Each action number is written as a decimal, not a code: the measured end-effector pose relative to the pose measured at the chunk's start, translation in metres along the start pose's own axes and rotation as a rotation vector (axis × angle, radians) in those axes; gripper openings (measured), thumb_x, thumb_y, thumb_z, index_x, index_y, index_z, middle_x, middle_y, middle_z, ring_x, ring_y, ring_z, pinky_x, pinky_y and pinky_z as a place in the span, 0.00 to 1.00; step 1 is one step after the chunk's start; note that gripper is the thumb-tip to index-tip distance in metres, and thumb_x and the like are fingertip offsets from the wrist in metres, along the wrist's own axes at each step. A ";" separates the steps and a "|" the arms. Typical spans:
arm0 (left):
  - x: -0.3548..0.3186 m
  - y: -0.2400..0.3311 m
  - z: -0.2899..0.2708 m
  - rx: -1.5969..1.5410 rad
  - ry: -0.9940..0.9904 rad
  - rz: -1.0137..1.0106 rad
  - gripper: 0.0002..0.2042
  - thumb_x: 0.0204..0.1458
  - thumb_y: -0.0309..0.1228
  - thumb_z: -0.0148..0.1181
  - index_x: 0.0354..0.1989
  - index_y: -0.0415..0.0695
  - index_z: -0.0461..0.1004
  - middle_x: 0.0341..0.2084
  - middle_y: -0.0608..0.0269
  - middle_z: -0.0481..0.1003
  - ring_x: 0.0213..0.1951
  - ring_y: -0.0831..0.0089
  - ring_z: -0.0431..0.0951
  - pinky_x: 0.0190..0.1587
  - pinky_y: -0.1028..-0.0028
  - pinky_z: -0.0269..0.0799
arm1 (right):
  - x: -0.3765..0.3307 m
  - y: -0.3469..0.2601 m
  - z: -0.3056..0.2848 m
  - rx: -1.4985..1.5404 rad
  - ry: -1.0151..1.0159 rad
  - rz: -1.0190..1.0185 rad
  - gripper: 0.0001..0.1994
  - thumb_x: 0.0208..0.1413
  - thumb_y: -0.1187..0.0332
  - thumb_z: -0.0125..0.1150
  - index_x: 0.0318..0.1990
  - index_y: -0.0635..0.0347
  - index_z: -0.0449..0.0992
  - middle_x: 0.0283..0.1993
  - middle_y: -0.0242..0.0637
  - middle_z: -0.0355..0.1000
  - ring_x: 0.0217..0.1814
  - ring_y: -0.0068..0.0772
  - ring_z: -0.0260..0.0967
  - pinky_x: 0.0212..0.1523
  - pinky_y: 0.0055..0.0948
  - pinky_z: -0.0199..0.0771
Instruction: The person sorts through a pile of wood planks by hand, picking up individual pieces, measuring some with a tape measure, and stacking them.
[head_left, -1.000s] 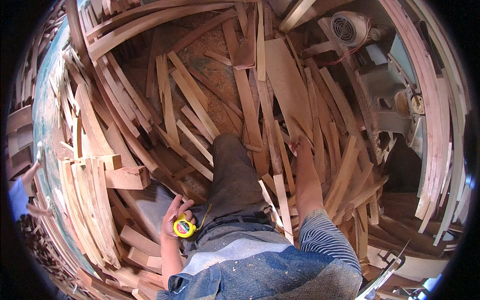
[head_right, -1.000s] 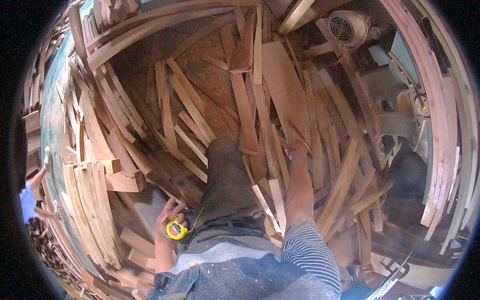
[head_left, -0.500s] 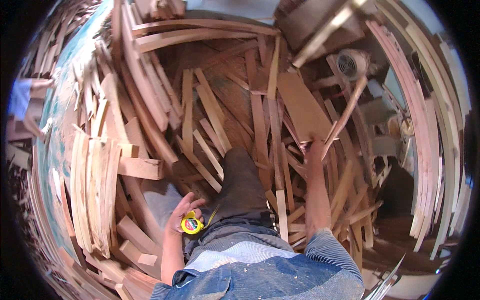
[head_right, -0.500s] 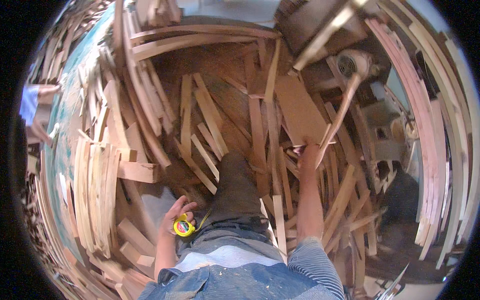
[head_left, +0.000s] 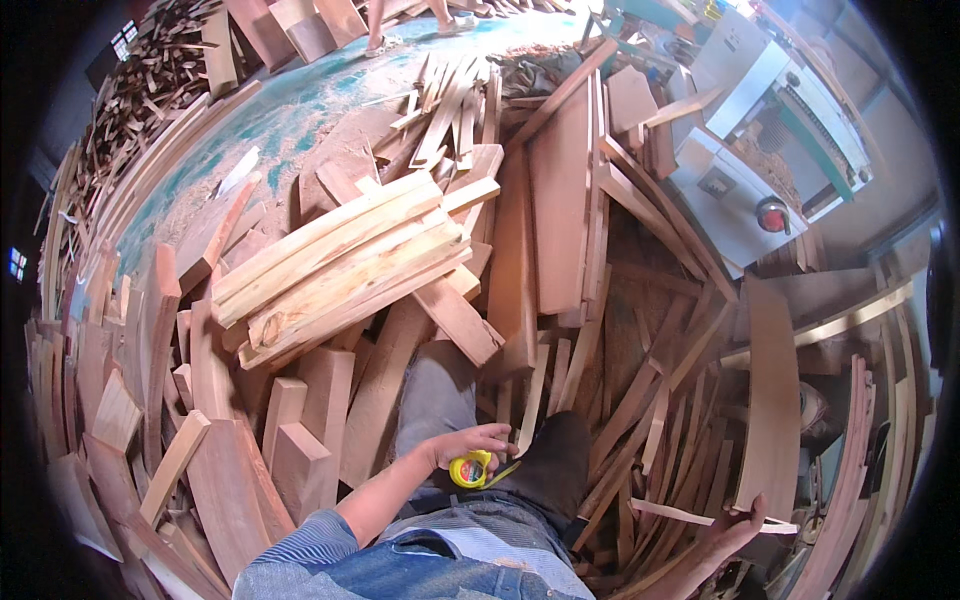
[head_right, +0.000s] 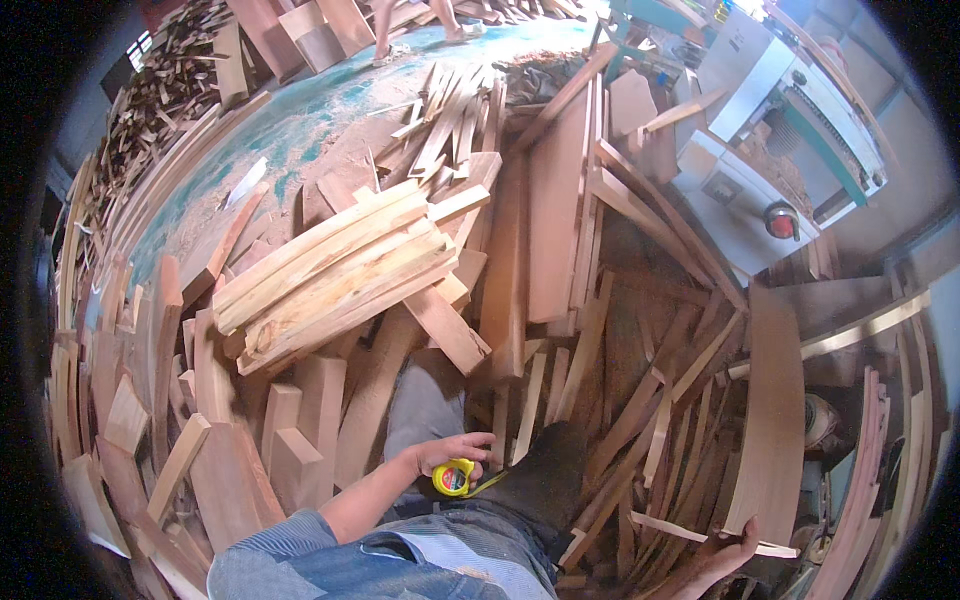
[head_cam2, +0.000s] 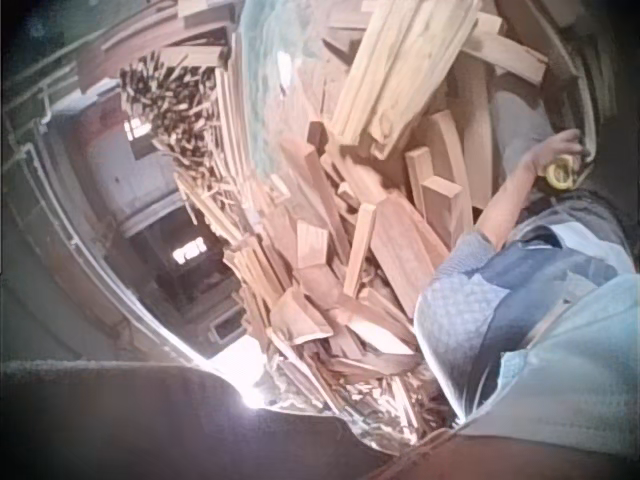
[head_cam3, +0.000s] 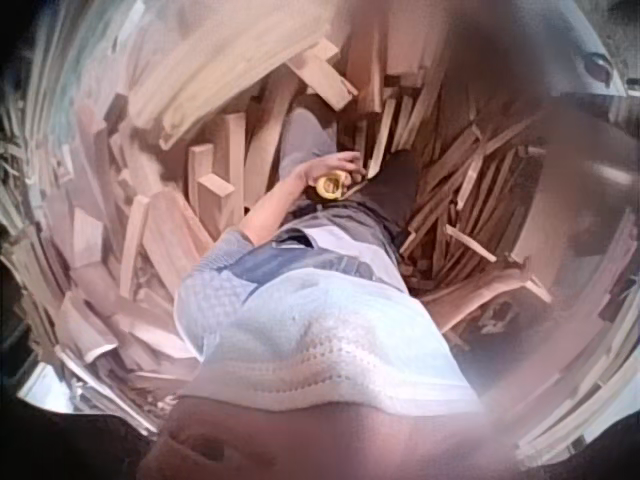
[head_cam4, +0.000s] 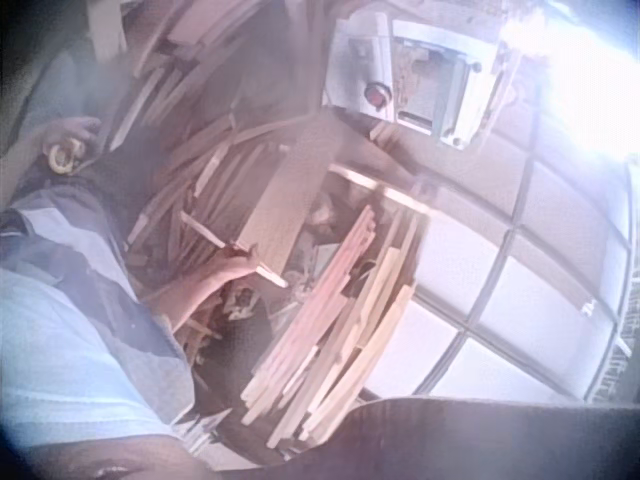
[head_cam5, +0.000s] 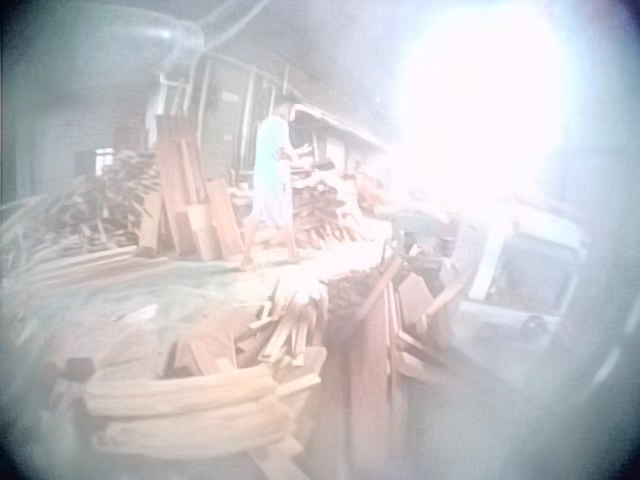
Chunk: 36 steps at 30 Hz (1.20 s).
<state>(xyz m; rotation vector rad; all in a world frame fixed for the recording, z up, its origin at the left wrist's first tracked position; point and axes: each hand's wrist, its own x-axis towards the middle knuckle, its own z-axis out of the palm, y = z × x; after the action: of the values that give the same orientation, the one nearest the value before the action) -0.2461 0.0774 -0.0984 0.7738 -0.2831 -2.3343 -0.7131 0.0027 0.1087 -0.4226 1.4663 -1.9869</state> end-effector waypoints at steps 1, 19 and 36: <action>0.000 0.000 0.000 -0.006 -0.003 0.004 0.45 0.58 0.34 0.63 0.76 0.41 0.38 0.54 0.48 0.72 0.35 0.70 0.79 0.39 0.66 0.80 | -0.015 -0.003 0.008 0.028 -0.108 0.017 0.08 0.60 0.64 0.61 0.39 0.58 0.75 0.26 0.30 0.72 0.18 0.23 0.63 0.21 0.24 0.69; -0.006 0.009 0.008 0.034 0.030 0.044 0.18 0.61 0.35 0.61 0.53 0.47 0.60 0.55 0.53 0.75 0.32 0.71 0.80 0.34 0.69 0.81 | -0.145 0.130 0.506 -0.104 -1.186 0.578 0.25 0.60 0.48 0.66 0.51 0.62 0.72 0.36 0.39 0.78 0.27 0.27 0.75 0.26 0.29 0.80; 0.005 -0.002 0.006 -0.127 0.021 0.005 0.23 0.61 0.31 0.58 0.64 0.51 0.63 0.57 0.46 0.70 0.36 0.63 0.79 0.39 0.60 0.80 | 0.085 0.264 -0.131 -0.931 -0.198 0.486 0.07 0.58 0.66 0.65 0.33 0.58 0.80 0.25 0.33 0.68 0.26 0.29 0.66 0.26 0.29 0.68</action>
<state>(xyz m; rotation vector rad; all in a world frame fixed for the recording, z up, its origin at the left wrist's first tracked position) -0.2541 0.0756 -0.0968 0.7338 -0.1265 -2.3128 -0.7766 -0.0049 -0.1917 -0.5479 2.0513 -0.7850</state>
